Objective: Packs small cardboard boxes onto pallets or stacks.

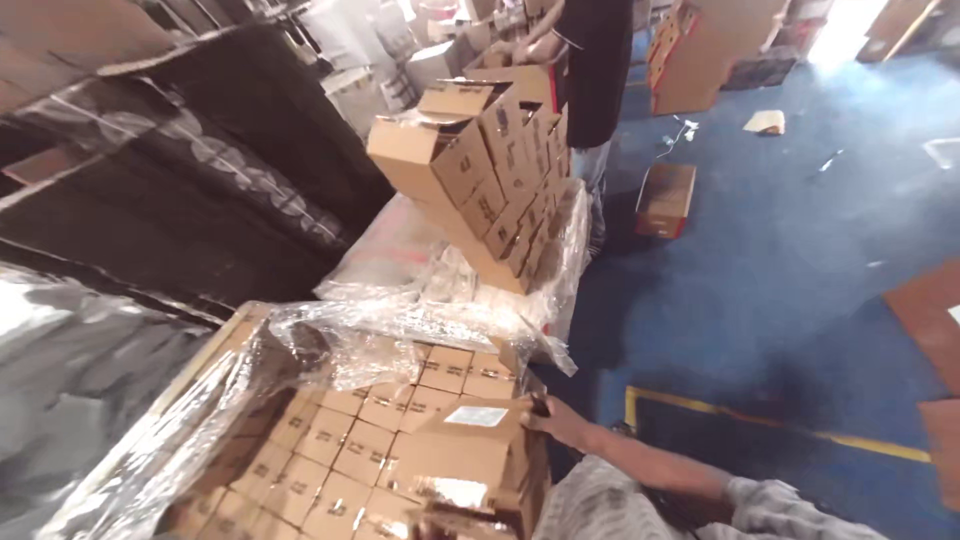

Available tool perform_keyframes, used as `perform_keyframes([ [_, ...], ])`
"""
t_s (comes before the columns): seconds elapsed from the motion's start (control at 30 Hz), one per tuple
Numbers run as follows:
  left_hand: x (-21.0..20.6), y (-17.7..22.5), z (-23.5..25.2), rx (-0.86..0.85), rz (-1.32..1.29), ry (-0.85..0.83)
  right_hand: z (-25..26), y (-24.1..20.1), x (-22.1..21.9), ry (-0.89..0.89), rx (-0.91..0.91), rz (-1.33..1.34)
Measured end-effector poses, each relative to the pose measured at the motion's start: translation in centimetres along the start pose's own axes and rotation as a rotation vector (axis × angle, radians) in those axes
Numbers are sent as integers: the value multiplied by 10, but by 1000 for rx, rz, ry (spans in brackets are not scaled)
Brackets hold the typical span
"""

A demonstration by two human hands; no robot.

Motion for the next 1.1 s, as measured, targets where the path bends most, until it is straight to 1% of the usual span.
perform_keyframes([
  [0.1,-79,-5,-12,-24,201,-107,-31,11,59,156,102,59],
  [0.17,-129,-10,-26,16,264,-158,-53,14,97,220,173,79],
  [0.23,-175,-16,-36,81,295,-188,-71,18,132,266,189,102],
  [0.3,-218,-24,-39,133,340,-243,-88,22,164,343,164,125],
  [0.37,-254,-30,-41,164,376,-329,-103,28,190,395,143,190],
  [0.43,-284,-31,-37,164,360,-444,-113,33,212,401,153,265],
  [0.5,-306,-28,-31,133,318,-596,-119,40,231,404,143,335],
  [0.57,-333,-15,-21,99,290,-756,-119,42,247,424,174,447],
  [0.63,-369,3,-11,23,302,-912,-118,35,260,458,240,553],
  [0.7,-405,15,5,-147,368,-1047,-113,20,272,479,296,623],
  [0.73,-423,19,15,-240,400,-1088,-108,12,279,492,304,655],
  [0.83,-481,39,43,-452,462,-1151,-86,-17,299,535,302,773],
  [0.9,-521,55,60,-638,509,-1167,-71,-43,313,525,385,834],
  [0.97,-560,74,77,-807,562,-1184,-52,-68,330,461,496,909],
  [1.03,-598,92,90,-893,632,-1250,-33,-91,351,412,587,976],
  [1.1,-639,115,105,-951,672,-1336,-17,-128,374,384,686,935],
])
Point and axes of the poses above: each hand's wrist, its own z-axis towards the middle knuckle, its own x-axis out of the back of the hand, y = z × x, the point moved 4 cm from there along z, towards the middle knuckle, and after that the axes turned 12 degrees about -x, right-handed, at the moved point
